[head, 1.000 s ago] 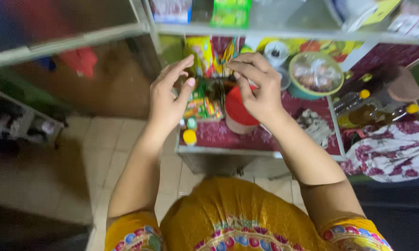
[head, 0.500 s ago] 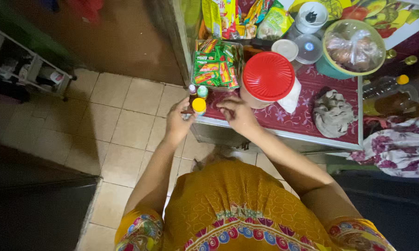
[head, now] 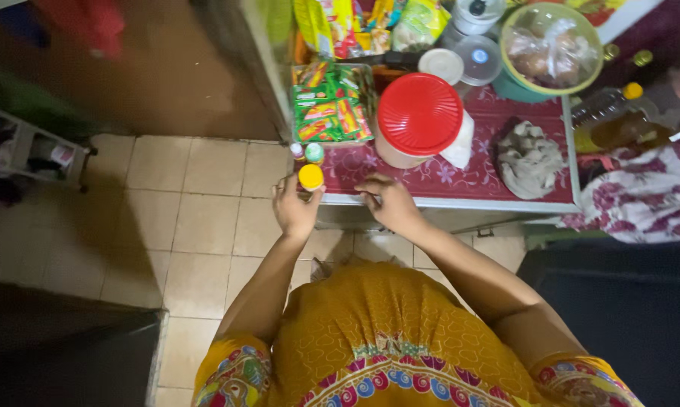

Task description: The person wipes the inside of a glass display cabinet with a cloth, moving various packaged food items aside to reach different areas. They handle multiple snack packages, a red-lidded container, and a large tin, then wipe the glass door and interior surfaces.

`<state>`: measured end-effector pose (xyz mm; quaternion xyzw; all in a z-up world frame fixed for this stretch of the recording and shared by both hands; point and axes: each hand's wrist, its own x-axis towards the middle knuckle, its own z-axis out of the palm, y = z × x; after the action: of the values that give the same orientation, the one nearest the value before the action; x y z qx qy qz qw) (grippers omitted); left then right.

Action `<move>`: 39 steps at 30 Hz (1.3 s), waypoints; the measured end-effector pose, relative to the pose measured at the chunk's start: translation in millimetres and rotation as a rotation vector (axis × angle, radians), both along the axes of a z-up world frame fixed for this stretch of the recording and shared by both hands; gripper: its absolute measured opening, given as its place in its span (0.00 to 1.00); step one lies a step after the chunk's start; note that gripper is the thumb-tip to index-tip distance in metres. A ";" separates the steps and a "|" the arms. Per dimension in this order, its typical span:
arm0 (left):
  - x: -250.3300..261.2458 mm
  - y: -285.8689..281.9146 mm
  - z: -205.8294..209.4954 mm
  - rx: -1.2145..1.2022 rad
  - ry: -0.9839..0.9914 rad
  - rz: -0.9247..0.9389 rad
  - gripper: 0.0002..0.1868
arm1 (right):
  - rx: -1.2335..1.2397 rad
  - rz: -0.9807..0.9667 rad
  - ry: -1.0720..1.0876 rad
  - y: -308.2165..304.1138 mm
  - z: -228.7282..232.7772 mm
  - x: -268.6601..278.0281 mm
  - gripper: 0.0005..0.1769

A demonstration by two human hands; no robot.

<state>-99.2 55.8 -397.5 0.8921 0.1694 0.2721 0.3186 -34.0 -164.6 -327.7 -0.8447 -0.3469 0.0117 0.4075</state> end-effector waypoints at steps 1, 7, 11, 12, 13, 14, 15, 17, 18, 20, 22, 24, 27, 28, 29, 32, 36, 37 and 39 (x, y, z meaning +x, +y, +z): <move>-2.5 -1.9 0.8 0.007 -0.006 -0.001 0.31 | 0.012 -0.061 -0.012 -11.3 -1.3 -2.7 0.12; -15.6 -36.6 13.7 -0.478 -0.081 -0.293 0.32 | 0.065 -0.579 -0.305 -121.4 9.4 13.2 0.05; -4.5 -76.5 16.1 -0.399 -0.096 -0.548 0.29 | -0.270 -0.793 -0.574 -208.8 12.7 59.5 0.23; 2.4 -87.2 16.3 -0.386 -0.094 -0.592 0.26 | -0.327 -0.790 -0.626 -222.5 7.4 70.1 0.30; 6.8 -97.7 16.7 -0.373 -0.093 -0.636 0.23 | -0.384 -0.787 -0.678 -232.2 -0.1 78.4 0.37; 11.2 -106.7 18.1 -0.419 -0.034 -0.642 0.24 | -0.437 -0.780 -0.735 -238.3 -7.4 87.1 0.45; 15.3 -115.2 19.6 -0.464 0.026 -0.647 0.24 | -0.415 -0.727 -0.640 -242.1 -14.0 93.7 0.40; 17.6 -129.8 21.8 -0.532 0.092 -0.658 0.26 | -0.367 -0.613 -0.442 -247.5 -24.9 89.2 0.33; 18.5 -134.3 22.9 -0.554 0.094 -0.663 0.27 | -0.236 -0.666 -0.354 -247.5 -26.2 83.4 0.31; 18.8 -139.9 24.8 -0.553 0.091 -0.661 0.29 | 0.027 -0.754 -0.175 -241.5 -17.7 67.5 0.26; 22.1 -143.4 25.1 -0.509 0.083 -0.646 0.30 | 0.208 -0.671 -0.099 -229.2 3.5 41.9 0.22; 23.6 -149.1 20.8 -0.385 0.026 -0.594 0.39 | 0.266 -0.468 -0.079 -211.3 30.1 18.2 0.22; 24.1 -161.1 10.7 -0.405 -0.021 -0.712 0.29 | 0.280 0.044 -0.160 -152.6 50.0 -5.4 0.36; 25.1 -163.4 9.0 -0.445 -0.038 -0.783 0.23 | 0.283 0.012 -0.132 -124.8 49.6 -12.8 0.36; 25.8 -163.1 7.9 -0.525 -0.014 -0.751 0.21 | 0.285 -0.020 -0.104 -103.0 48.3 -18.6 0.36; 20.1 -154.0 8.8 -0.646 -0.005 -0.682 0.22 | 0.235 -0.211 -0.089 -69.3 33.8 -20.8 0.28; -9.3 -134.2 23.7 -0.554 -0.035 -0.680 0.34 | 0.398 -0.293 0.302 -51.9 5.8 -1.7 0.17; -16.3 -131.6 28.2 -0.553 -0.014 -0.668 0.37 | 0.357 -0.302 0.347 -51.7 0.5 1.7 0.16; -23.4 -126.4 42.3 -0.553 -0.086 -0.724 0.33 | 0.245 -0.327 0.217 -53.3 2.2 17.9 0.17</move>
<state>-122.6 -70.6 -355.1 0.7633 -0.1004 0.1246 0.6259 -16.1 -217.9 -325.5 -0.8276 -0.1582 -0.0059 0.5386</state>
